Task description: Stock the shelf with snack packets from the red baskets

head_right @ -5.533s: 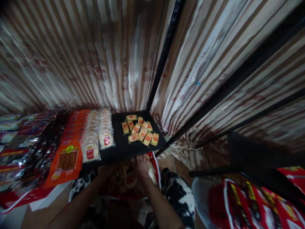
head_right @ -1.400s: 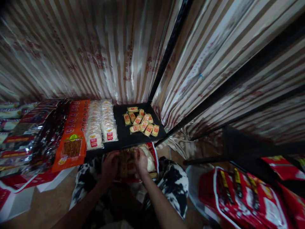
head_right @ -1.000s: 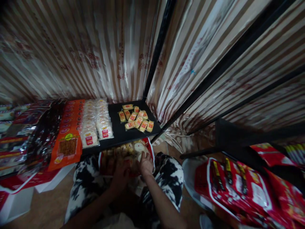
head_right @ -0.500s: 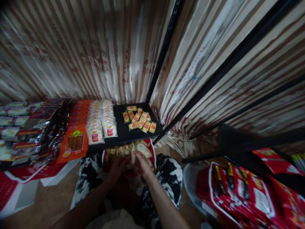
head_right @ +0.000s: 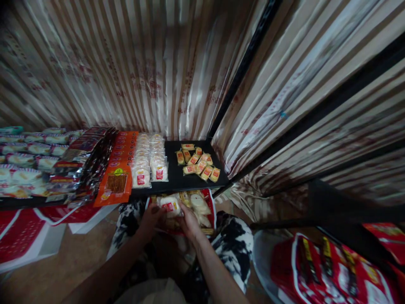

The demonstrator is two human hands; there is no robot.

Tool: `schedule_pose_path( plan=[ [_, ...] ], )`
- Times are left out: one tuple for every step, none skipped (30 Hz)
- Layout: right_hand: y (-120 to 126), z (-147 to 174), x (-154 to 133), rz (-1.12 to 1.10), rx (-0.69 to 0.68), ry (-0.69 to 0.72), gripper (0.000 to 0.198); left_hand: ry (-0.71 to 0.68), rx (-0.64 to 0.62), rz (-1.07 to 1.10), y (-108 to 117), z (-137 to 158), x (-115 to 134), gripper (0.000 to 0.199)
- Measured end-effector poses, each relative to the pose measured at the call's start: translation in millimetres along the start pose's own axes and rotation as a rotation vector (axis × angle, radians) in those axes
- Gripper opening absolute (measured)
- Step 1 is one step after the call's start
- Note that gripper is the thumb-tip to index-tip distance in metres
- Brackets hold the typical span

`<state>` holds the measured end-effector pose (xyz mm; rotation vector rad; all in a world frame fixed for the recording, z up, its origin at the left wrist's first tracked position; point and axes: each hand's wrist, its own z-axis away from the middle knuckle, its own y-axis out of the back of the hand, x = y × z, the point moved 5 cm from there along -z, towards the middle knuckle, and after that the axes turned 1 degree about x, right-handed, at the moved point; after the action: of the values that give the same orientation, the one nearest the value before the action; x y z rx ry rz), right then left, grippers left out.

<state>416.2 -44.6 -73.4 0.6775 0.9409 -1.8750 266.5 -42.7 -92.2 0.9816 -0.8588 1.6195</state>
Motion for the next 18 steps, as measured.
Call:
schedule_pose_path(
  plan=[
    [-2.4, -0.1, 0.0, 0.01, -0.025, 0.008, 0.027, -0.023, 0.018, -0.002, 3.1, -0.8, 4.6, 0.031],
    [-4.9, -0.6, -0.5, 0.022, -0.056, 0.02, 0.028, -0.045, 0.03, -0.003, 5.7, -1.6, 9.3, 0.028],
    [-6.8, -1.5, -1.6, 0.032, -0.08, 0.036, 0.029, -0.066, 0.039, -0.003, 7.9, -2.6, 13.8, 0.024],
    [-7.6, -3.0, -2.9, 0.037, -0.089, 0.051, 0.03, -0.083, 0.049, -0.002, 9.8, -3.9, 17.7, 0.022],
    [-7.5, -4.7, -4.3, 0.038, -0.082, 0.063, 0.03, -0.095, 0.06, 0.002, 11.3, -5.4, 20.8, 0.02],
    [-6.9, -6.6, -5.5, 0.038, -0.066, 0.072, 0.031, -0.1, 0.074, 0.008, 12.6, -7.1, 23.0, 0.019],
    [-6.3, -8.4, -6.3, 0.04, -0.048, 0.076, 0.031, -0.099, 0.093, 0.015, 13.6, -8.8, 24.4, 0.02],
    [-6.0, -9.8, -6.6, 0.043, -0.032, 0.077, 0.032, -0.095, 0.115, 0.025, 14.4, -10.4, 24.9, 0.022],
    [-6.9, -10.8, -6.3, 0.049, -0.031, 0.076, 0.033, -0.089, 0.137, 0.033, 14.7, -11.7, 24.6, 0.024],
    [-9.1, -11.3, -5.5, 0.058, -0.048, 0.076, 0.035, -0.082, 0.157, 0.04, 14.5, -12.5, 23.8, 0.025],
    [-12.4, -11.4, -4.1, 0.067, -0.075, 0.078, 0.038, -0.076, 0.171, 0.044, 13.7, -12.9, 22.5, 0.026],
    [-15.8, -11.0, -2.5, 0.074, -0.099, 0.083, 0.04, -0.071, 0.179, 0.046, 12.2, -12.9, 20.8, 0.026],
    [-18.9, -10.6, -0.9, 0.08, -0.114, 0.092, 0.04, -0.069, 0.18, 0.046, 10.2, -12.8, 18.8, 0.026],
    [-21.5, -10.3, 0.3, 0.085, -0.119, 0.105, 0.04, -0.069, 0.176, 0.044, 7.9, -12.7, 16.7, 0.026],
    [-23.1, -10.5, 1.1, 0.087, -0.113, 0.115, 0.038, -0.074, 0.171, 0.042, 5.5, -12.8, 14.7, 0.027],
    [-23.8, -11.2, 1.1, 0.087, -0.098, 0.125, 0.037, -0.082, 0.162, 0.038, 3.0, -13.2, 12.8, 0.027],
    [-23.8, -12.8, 0.0, 0.087, -0.081, 0.136, 0.036, -0.094, 0.15, 0.032, 0.6, -14.1, 11.3, 0.027],
    [-23.2, -15.1, -2.7, 0.09, -0.064, 0.153, 0.036, -0.109, 0.138, 0.026, -1.6, -15.4, 10.1, 0.026]
  ],
)
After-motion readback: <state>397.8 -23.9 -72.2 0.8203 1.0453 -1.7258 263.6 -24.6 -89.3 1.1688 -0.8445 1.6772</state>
